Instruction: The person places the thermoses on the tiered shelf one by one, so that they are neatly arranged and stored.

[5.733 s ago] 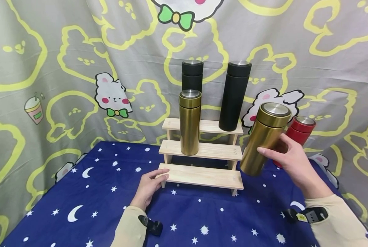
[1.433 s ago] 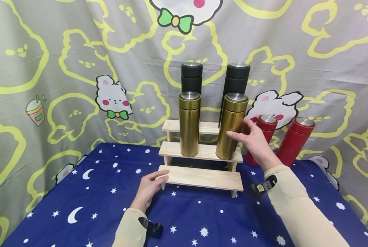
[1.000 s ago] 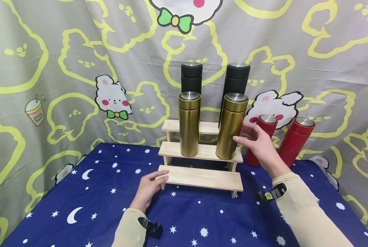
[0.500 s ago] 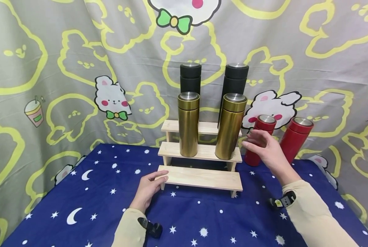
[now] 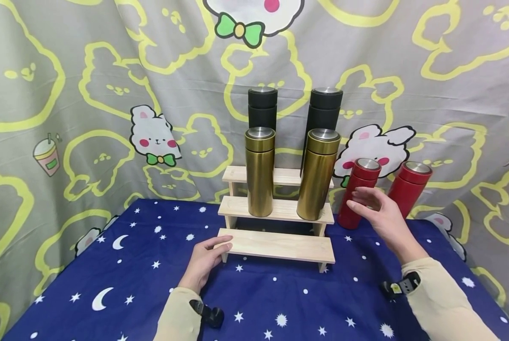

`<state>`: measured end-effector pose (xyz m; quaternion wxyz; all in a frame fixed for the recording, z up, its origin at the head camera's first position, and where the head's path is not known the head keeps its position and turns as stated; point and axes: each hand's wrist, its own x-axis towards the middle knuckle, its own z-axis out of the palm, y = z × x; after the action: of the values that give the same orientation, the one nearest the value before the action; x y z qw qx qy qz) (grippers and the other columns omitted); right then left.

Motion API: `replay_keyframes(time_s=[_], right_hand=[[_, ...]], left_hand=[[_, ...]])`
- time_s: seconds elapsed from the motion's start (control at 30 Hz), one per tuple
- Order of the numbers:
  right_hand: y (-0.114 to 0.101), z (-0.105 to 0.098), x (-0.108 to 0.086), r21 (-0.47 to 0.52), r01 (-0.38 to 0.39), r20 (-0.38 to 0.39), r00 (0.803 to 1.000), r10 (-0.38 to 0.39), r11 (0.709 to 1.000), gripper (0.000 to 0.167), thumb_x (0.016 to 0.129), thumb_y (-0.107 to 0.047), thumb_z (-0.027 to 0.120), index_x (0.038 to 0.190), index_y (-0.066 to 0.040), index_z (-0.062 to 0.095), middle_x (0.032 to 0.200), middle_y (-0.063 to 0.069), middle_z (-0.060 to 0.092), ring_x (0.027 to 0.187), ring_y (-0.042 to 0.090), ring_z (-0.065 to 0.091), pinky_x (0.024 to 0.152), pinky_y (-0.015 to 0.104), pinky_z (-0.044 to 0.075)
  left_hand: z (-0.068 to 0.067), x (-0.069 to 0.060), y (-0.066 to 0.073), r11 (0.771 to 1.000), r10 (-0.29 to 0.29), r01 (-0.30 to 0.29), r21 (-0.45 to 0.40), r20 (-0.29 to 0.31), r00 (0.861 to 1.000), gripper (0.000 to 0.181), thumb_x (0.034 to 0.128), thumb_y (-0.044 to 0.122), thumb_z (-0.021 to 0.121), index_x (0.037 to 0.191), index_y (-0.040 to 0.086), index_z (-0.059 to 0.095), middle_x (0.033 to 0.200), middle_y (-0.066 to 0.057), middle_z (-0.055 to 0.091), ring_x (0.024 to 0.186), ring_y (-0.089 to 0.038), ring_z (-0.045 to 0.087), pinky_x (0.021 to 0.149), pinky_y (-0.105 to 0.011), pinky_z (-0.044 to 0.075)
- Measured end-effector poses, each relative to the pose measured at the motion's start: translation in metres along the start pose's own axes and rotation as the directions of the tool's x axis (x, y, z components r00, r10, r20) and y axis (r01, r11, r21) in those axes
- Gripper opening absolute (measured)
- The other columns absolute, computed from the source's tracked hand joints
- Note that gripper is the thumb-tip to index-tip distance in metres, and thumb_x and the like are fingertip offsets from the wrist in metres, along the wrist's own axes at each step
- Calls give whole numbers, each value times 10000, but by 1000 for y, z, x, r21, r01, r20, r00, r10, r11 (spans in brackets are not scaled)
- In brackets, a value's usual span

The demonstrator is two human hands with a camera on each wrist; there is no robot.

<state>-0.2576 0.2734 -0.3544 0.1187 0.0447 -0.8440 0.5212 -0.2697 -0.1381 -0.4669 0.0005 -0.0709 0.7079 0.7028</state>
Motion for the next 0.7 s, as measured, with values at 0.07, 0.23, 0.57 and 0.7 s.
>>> replay_keyframes(time_s=[0.07,0.23,0.57,0.7], right_hand=[[3,-1,-1,-20,-4,-9,1000,3,1000,678,954,-399,632,1471,-35,389,1380,190,495,1227,304,467,992,559,381],[11,-5,-3,-33,-19,-22,1000,18,999,679,959,-398,623,1477,-33,381,1378,202,492,1211,291,478,987,572,384],[28,-17,-7,-26,-100,-62,993,99,995,752,952,-469,600,1491,-12,343,1377,188,476,1159,195,506,935,393,472],[39,-22,-6,55,-110,-99,988,115,992,751,957,-426,614,1474,36,324,1309,140,488,1021,31,547,824,218,498]], left_hand=[[0,1,-1,1000,-2,2,-9,2,1000,303,816,107,801,1100,20,746,1127,-100,618,742,-130,577,619,-235,447],[0,2,-1,1000,-4,4,-11,0,1000,303,814,102,800,1098,12,744,1161,-120,616,770,-142,595,649,-245,471],[-1,0,0,1000,9,-10,27,34,999,331,856,130,767,1169,29,721,1296,-164,571,884,-154,613,759,-289,497],[-1,-1,0,999,10,-12,43,45,999,332,867,147,758,1180,42,719,1341,-182,546,967,-187,618,826,-334,500]])
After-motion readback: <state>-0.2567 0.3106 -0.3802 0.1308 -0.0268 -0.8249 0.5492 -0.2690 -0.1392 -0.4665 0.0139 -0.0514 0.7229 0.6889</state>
